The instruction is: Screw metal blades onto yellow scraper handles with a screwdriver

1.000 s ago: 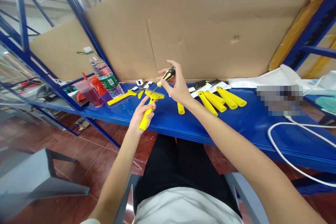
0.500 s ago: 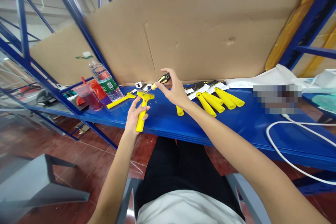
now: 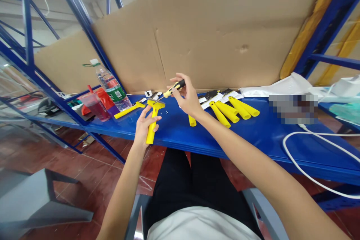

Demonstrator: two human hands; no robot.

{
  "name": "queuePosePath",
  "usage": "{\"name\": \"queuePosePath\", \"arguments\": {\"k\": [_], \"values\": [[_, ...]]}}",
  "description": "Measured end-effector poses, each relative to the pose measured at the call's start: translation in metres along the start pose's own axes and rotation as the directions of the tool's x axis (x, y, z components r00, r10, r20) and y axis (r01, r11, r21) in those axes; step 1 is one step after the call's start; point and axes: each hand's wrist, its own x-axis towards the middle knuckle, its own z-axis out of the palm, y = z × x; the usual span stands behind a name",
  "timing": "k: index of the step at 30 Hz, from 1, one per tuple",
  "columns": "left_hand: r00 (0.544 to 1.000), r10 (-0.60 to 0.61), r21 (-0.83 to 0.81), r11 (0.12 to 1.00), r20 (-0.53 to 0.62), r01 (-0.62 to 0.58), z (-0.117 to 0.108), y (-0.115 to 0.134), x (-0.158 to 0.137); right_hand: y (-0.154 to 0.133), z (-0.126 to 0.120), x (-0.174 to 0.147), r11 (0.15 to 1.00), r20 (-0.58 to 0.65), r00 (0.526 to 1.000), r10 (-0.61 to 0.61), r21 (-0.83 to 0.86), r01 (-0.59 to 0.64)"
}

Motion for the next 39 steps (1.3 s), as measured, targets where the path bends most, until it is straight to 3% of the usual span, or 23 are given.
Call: {"name": "queuePosePath", "arguments": {"k": [7,14,21,27,31,35,39], "values": [[1.000,-0.011,0.005,1.000,-0.012,0.011,-0.001,0.000,0.002,0.003,0.001,0.000,0.990,-0.085,0.991,0.103,-0.089,-0.111],[1.000,-0.005,-0.021,1.000,-0.031,0.004,-0.002,-0.002,0.003,0.003,0.002,-0.003,0.998,0.015,0.998,0.057,0.000,-0.057],[0.998,0.008,-0.024,1.000,-0.062,-0.010,-0.002,-0.003,0.001,0.001,0.001,-0.007,0.983,-0.020,0.997,0.070,-0.167,-0.073],[0.998,0.016,0.012,1.000,-0.065,-0.015,-0.003,-0.004,0.002,-0.001,0.006,-0.009,0.998,0.046,0.998,0.053,0.038,-0.055],[0.997,0.027,0.039,0.999,-0.067,-0.024,-0.001,-0.003,0.001,0.003,0.006,-0.008,0.988,-0.016,0.988,0.153,-0.009,-0.153],[0.998,0.033,0.048,0.998,-0.056,-0.031,0.000,-0.002,-0.001,0.004,0.003,-0.008,0.979,-0.090,0.981,0.169,-0.100,-0.178],[0.998,0.037,0.038,0.999,-0.058,-0.035,0.001,-0.001,-0.002,-0.002,0.005,-0.010,0.993,0.004,0.994,0.112,0.042,-0.112]]}}
